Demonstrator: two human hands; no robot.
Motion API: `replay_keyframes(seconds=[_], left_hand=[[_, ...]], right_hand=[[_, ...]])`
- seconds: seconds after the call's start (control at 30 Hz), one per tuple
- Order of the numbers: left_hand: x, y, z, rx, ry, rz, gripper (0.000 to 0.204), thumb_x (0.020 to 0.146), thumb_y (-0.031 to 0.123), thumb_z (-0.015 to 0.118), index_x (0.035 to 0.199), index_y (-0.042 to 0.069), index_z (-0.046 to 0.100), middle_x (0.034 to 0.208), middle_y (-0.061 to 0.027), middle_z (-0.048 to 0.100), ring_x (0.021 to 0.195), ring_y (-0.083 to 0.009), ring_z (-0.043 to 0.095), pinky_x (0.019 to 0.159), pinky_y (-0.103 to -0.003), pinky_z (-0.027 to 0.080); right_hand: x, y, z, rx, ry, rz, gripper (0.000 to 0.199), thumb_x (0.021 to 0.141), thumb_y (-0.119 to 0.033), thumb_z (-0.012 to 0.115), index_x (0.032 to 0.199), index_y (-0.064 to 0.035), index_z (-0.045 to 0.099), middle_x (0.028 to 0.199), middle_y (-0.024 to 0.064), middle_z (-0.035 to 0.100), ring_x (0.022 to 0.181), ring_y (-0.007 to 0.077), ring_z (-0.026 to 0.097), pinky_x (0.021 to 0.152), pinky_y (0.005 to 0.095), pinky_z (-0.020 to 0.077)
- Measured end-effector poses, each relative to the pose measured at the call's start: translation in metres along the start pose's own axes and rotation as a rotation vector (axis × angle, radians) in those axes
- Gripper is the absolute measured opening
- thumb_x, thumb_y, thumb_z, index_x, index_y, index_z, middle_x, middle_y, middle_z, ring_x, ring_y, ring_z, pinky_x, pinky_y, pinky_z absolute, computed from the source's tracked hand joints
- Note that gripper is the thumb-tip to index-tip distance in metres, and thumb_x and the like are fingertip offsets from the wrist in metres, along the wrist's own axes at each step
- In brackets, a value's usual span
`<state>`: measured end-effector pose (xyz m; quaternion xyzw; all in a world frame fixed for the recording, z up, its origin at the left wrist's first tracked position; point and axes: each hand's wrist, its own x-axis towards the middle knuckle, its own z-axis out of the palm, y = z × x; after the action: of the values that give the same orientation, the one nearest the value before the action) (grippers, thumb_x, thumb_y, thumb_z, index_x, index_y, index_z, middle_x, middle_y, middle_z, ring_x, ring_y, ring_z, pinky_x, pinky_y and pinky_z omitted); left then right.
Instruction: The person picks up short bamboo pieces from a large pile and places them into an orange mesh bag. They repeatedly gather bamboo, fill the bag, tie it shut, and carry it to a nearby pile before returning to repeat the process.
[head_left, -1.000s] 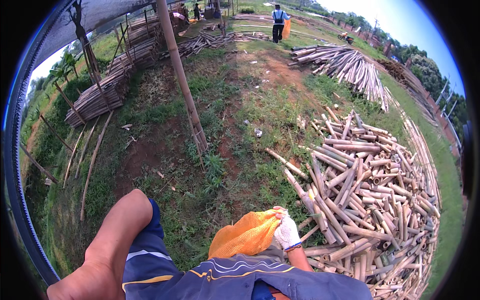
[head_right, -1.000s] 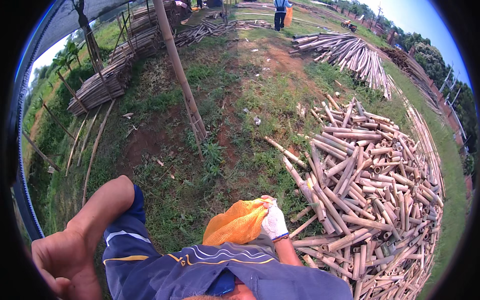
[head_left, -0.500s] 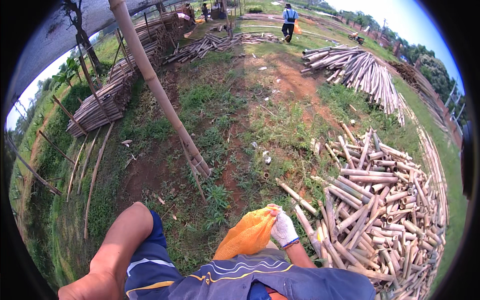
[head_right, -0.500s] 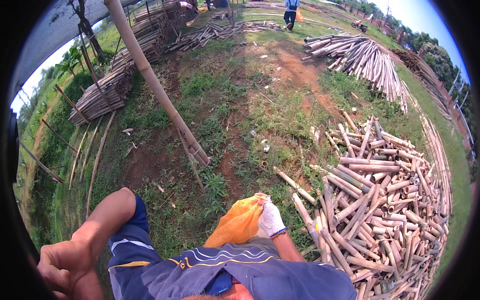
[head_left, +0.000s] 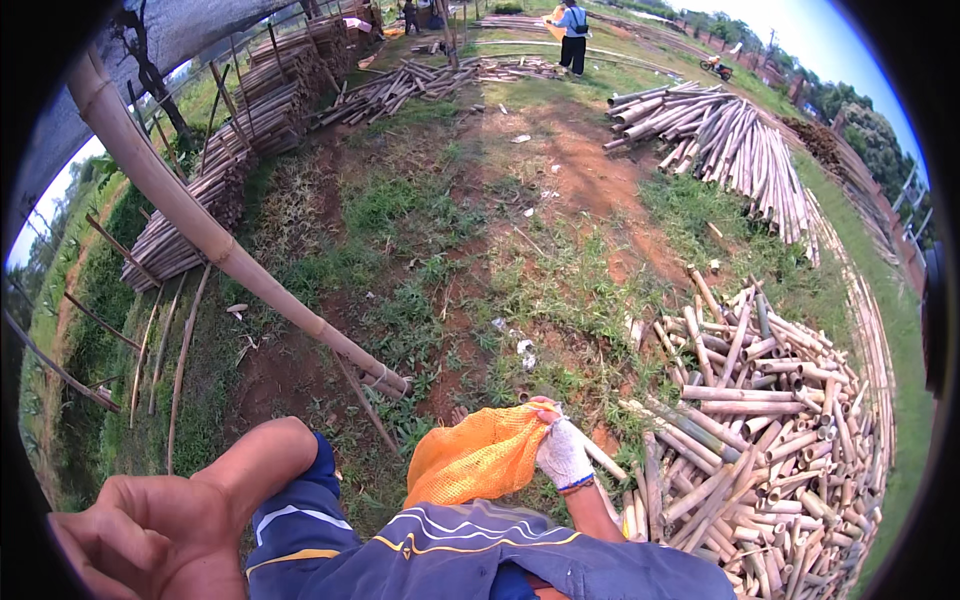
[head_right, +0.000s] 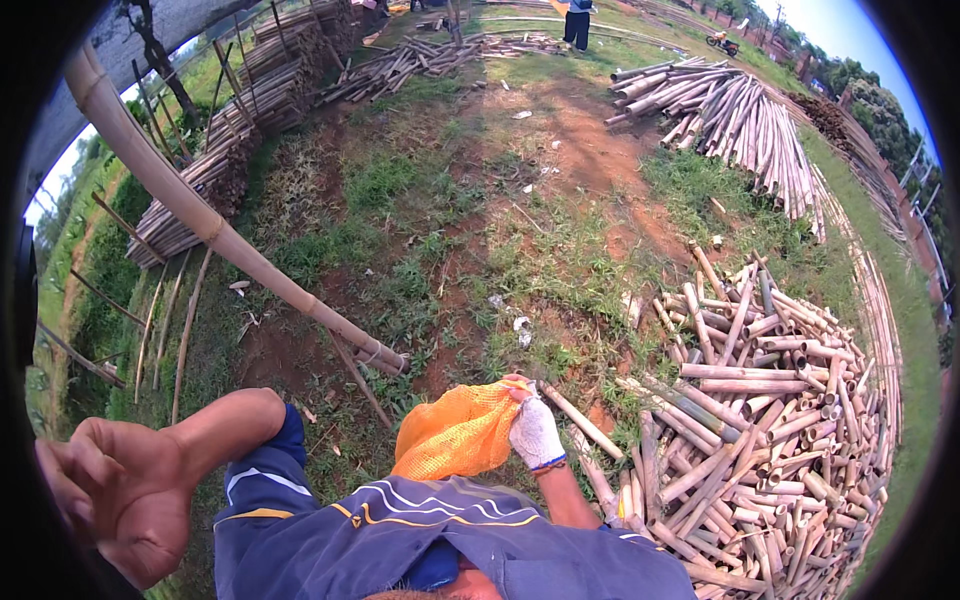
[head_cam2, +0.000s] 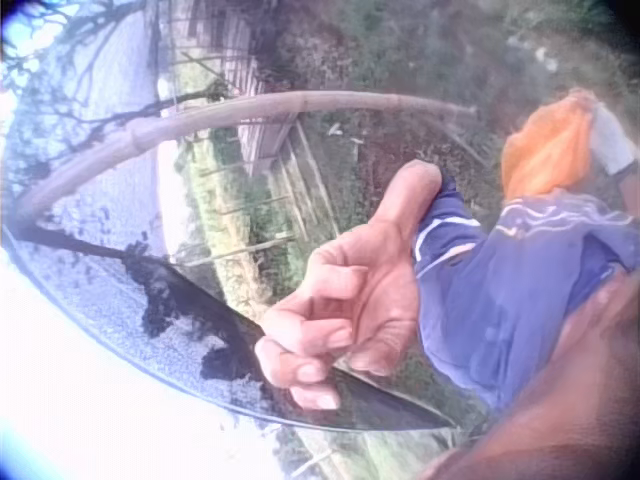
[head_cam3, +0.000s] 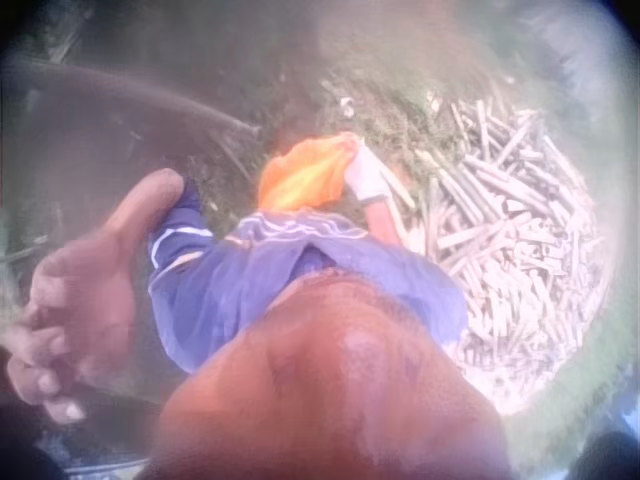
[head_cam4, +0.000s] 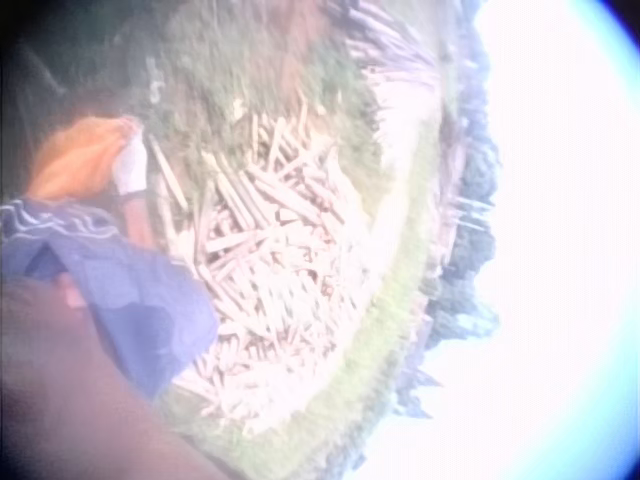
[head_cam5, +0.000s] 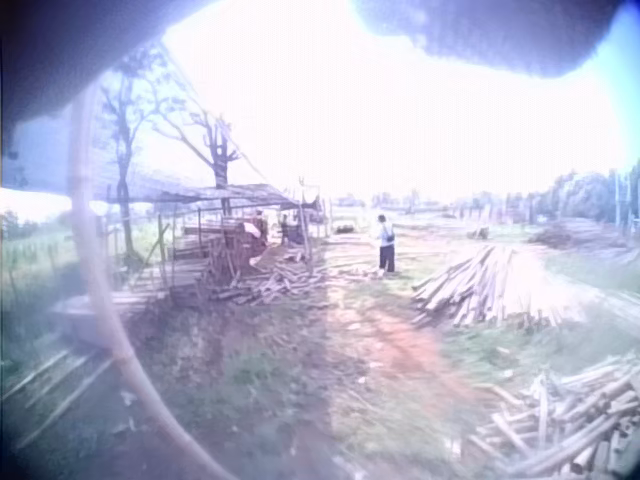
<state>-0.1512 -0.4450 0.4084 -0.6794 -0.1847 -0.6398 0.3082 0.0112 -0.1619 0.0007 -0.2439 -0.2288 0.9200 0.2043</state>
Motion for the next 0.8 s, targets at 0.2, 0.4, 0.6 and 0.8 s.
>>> replay_keyframes(seconds=[0.2,0.4,0.6,0.8], left_hand=[[-0.189,-0.225,-0.037,-0.058,-0.052,-0.995,0.037,0.091,0.014,0.078,0.123,0.009,0.059,0.119,-0.011,0.055,0.101,-0.0186,0.058,0.084,-0.033,0.052],[-0.347,-0.359,-0.043,-0.348,-0.656,-1.705,0.093,0.086,0.054,0.089,0.155,0.004,0.052,0.145,-0.0173,0.065,0.137,-0.028,0.061,0.115,-0.042,0.047],[-0.35,-0.499,-0.073,-0.129,-0.843,-1.89,0.051,0.095,0.043,0.084,0.124,0.002,0.076,0.102,-0.0101,0.079,0.092,-0.0159,0.072,0.086,-0.034,0.056],[-0.38,-0.641,-0.12,-0.079,-0.601,-1.745,0.038,0.095,0.03,0.083,0.12,0.002,0.078,0.098,-0.0074,0.078,0.085,-0.0107,0.067,0.079,-0.032,0.055]], right_hand=[[0.125,-0.038,0.051,-0.319,-0.15,0.083,0.03,0.101,-0.015,0.066,0.129,-0.0061,0.059,0.124,0.0107,0.068,0.12,0.0239,0.066,0.107,0.0377,0.0525],[0.256,-0.129,0.204,-1.008,-0.393,-0.059,0.03,0.107,-0.023,0.061,0.132,-0.0068,0.06,0.128,0.0073,0.064,0.123,0.0216,0.061,0.113,0.0369,0.0447],[0.369,-0.204,0.237,-1.186,-0.309,-0.18,0.031,0.106,-0.024,0.061,0.132,-0.006,0.061,0.123,0.007,0.063,0.119,0.0202,0.06,0.108,0.0365,0.046],[0.527,-0.238,0.244,-1.095,-0.354,-0.14,0.032,0.102,-0.011,0.06,0.133,-0.0041,0.059,0.126,0.0069,0.062,0.124,0.0186,0.058,0.112,0.0354,0.0437]])
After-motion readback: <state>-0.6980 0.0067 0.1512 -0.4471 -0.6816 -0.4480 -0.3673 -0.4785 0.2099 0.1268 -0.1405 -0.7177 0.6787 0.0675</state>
